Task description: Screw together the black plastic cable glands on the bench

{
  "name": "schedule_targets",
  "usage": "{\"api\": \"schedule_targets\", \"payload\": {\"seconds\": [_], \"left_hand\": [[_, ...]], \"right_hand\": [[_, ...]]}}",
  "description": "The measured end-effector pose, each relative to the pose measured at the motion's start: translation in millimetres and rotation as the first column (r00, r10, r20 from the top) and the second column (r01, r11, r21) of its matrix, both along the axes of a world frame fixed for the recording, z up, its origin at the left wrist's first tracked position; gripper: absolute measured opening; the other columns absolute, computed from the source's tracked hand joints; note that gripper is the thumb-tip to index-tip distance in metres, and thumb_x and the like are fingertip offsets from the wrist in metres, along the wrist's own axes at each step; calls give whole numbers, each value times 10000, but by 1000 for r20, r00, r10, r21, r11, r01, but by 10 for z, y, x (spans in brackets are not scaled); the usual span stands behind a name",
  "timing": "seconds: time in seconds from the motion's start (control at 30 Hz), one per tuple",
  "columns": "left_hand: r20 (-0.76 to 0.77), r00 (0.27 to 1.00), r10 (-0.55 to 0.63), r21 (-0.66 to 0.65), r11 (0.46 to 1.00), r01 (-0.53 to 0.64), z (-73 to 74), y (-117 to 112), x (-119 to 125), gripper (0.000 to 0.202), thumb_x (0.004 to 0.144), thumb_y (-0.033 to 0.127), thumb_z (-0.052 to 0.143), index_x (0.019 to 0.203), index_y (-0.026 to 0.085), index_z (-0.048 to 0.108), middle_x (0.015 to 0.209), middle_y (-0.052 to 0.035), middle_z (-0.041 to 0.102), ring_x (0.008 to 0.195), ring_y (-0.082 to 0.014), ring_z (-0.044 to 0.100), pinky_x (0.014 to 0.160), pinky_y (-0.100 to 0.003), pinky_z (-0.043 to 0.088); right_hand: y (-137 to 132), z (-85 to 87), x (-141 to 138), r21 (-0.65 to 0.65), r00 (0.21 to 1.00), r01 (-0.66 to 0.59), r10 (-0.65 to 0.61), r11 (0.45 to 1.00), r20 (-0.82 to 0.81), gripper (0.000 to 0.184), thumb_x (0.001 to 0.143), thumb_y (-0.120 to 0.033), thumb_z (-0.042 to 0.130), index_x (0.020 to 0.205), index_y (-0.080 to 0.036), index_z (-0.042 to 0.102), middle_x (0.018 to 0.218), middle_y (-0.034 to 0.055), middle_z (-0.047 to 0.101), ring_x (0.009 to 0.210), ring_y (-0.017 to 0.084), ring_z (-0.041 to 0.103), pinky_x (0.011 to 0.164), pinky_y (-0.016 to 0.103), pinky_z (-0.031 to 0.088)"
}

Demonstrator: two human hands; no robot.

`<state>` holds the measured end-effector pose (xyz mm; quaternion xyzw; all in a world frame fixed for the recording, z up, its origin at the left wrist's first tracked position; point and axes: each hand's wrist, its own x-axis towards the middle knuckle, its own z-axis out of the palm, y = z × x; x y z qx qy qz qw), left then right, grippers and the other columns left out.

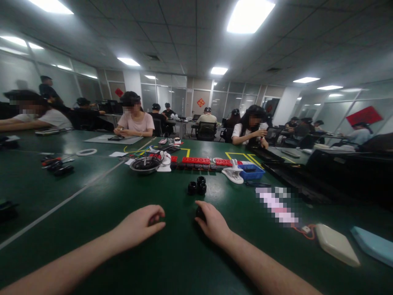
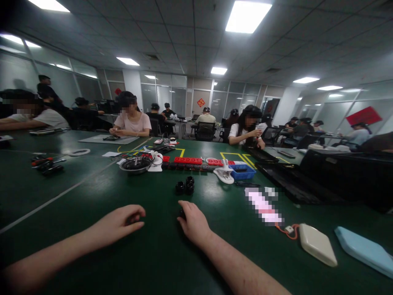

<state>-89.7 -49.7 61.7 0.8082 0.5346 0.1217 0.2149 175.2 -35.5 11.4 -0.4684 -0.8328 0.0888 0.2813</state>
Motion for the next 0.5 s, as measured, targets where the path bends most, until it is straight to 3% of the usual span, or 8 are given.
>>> {"api": "schedule_targets", "payload": {"seconds": [0.1,0.17,0.27,0.33,0.4,0.5], "left_hand": [[106,991,-83,122,990,70,-256,343,596,562,675,494,593,1150,212,494,1189,-73,487,1095,-259,441,919,-378,353],[133,984,-121,170,981,97,-438,497,820,735,626,530,628,1244,197,410,1288,-107,403,1181,-287,357,986,-425,280],[140,979,-147,131,983,128,-584,625,947,913,568,590,651,1309,166,328,1329,-137,353,1223,-315,296,1006,-452,243],[144,972,-183,63,982,176,-597,662,960,947,551,625,645,1325,203,301,1348,-116,335,1240,-334,265,995,-489,240],[151,962,-228,42,974,224,-579,682,966,921,542,644,639,1307,236,328,1340,-93,351,1242,-338,261,1007,-516,191],[171,937,-304,81,952,294,-555,706,1001,818,511,641,662,1201,254,456,1244,-69,447,1185,-315,344,1030,-524,102]], "right_hand": [[27,-2,9,19,1000,22,-22,1000,-21,659,696,-239,619,1270,-142,310,1262,142,436,1159,223,424,961,386,375],[16,108,67,59,999,46,-45,997,-18,763,653,-343,661,1281,-117,290,1313,173,373,1214,261,354,996,434,320],[-67,417,380,141,985,171,-174,975,7,567,748,-401,541,1227,-141,385,1277,149,434,1208,276,360,1026,512,215],[-186,605,814,117,930,366,-365,923,-33,440,784,-454,444,1125,-179,486,1205,129,506,1148,286,431,977,525,290],[-358,670,1422,-1,775,630,-628,777,-62,549,762,-549,383,1118,-149,500,1176,186,514,1092,326,477,872,515,394],[-646,465,2457,-141,381,917,-924,373,30,800,664,-667,424,1171,-50,480,1048,359,511,970,426,532,677,530,422]]}}
